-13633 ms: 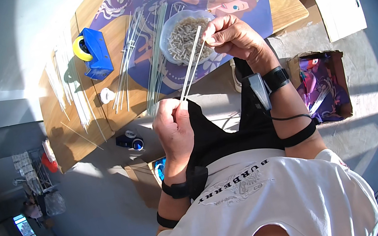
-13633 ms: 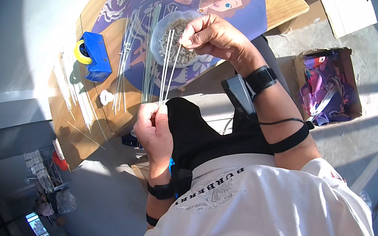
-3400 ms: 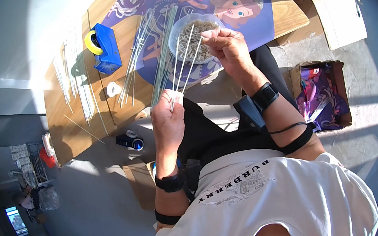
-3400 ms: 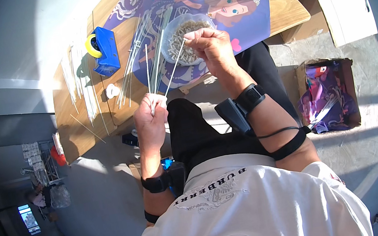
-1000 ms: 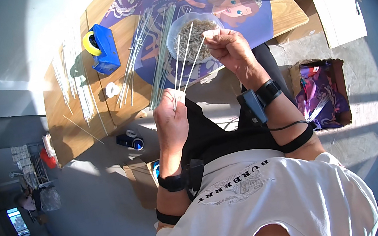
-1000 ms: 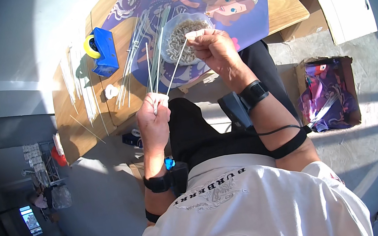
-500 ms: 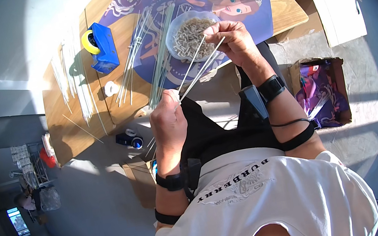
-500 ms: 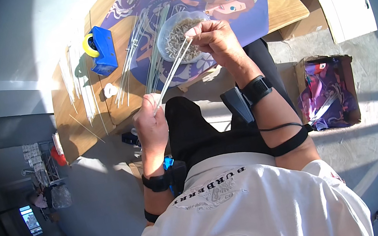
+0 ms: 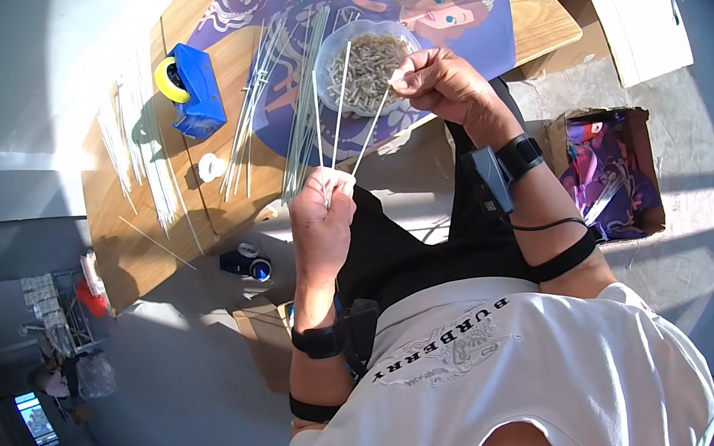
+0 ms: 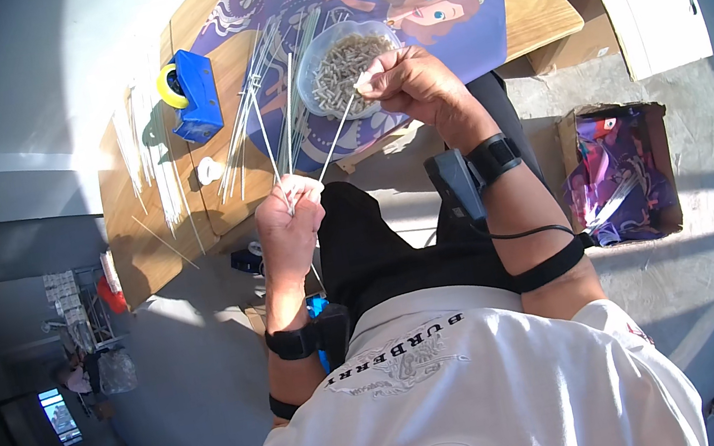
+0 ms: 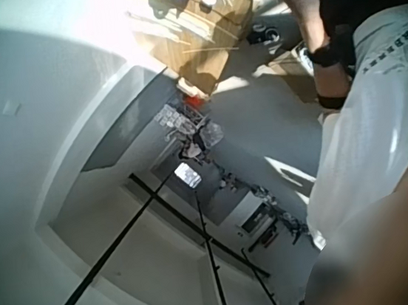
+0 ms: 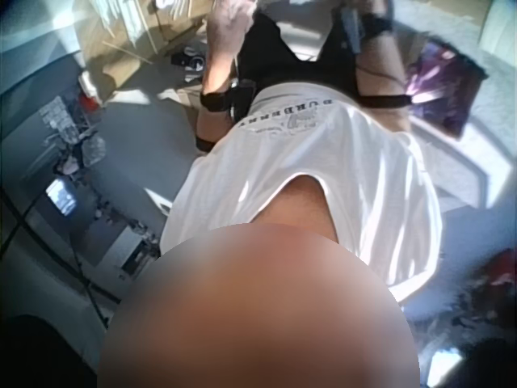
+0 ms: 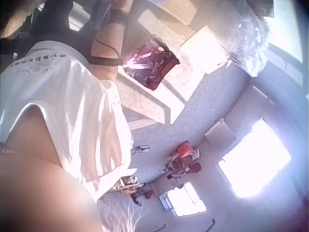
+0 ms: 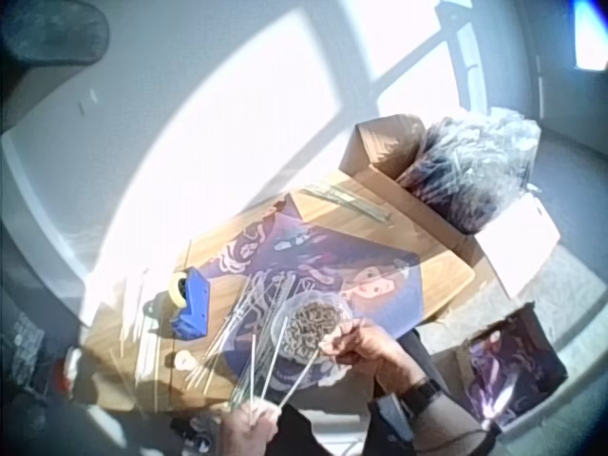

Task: The recorder is preparing mounting materials, specifically threading or grouping long thin white rods.

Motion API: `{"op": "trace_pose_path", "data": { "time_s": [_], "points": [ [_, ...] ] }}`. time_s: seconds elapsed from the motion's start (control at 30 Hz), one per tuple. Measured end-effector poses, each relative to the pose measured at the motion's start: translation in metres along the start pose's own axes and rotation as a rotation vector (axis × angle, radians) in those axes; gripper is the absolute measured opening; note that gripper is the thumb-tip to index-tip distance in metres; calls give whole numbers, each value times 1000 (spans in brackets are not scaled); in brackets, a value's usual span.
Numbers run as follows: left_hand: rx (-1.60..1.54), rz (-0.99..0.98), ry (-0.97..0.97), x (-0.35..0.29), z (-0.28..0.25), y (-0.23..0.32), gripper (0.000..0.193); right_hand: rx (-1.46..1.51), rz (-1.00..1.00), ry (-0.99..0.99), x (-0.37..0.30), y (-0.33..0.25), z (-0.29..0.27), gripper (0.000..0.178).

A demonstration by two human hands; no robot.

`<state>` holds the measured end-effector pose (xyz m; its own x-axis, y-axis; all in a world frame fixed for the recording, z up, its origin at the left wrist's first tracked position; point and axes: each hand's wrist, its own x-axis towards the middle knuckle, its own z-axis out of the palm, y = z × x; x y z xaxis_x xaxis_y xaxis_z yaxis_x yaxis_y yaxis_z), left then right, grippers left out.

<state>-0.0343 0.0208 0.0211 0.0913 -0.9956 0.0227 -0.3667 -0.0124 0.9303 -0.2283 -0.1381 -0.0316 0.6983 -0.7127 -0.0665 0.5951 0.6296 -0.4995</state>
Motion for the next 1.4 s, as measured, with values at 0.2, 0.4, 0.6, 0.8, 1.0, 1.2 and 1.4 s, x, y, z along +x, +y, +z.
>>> {"op": "trace_pose_path", "data": {
  "time_s": [0.2, 0.4, 0.6, 0.8, 1.0, 1.2, 1.4],
  "points": [
    [41, -35, 39, 11, 15, 12, 6, -574, 99, -170, -1, 32, 37, 17],
    [69, -24, 15, 22, 8, 1, 6, -410, 99, -278, -3, 41, 42, 31],
    [416, 42, 7, 23, 5, -17, 14, -326, -29, -156, 9, 58, 58, 18],
    [278, -53, -52, 15, -4, 0, 12, -227, -48, 73, 5, 34, 29, 19],
    [194, 69, 77, 34, -22, -28, 12, -17, -109, 239, 14, 32, 15, 22],
    [683, 103, 433, 114, -62, -94, 12, 282, -73, 260, 25, 40, 7, 21],
    [1031, 86, 431, 152, -82, -123, 10, 314, -141, 400, 32, 28, 18, 20]
  ]
}}
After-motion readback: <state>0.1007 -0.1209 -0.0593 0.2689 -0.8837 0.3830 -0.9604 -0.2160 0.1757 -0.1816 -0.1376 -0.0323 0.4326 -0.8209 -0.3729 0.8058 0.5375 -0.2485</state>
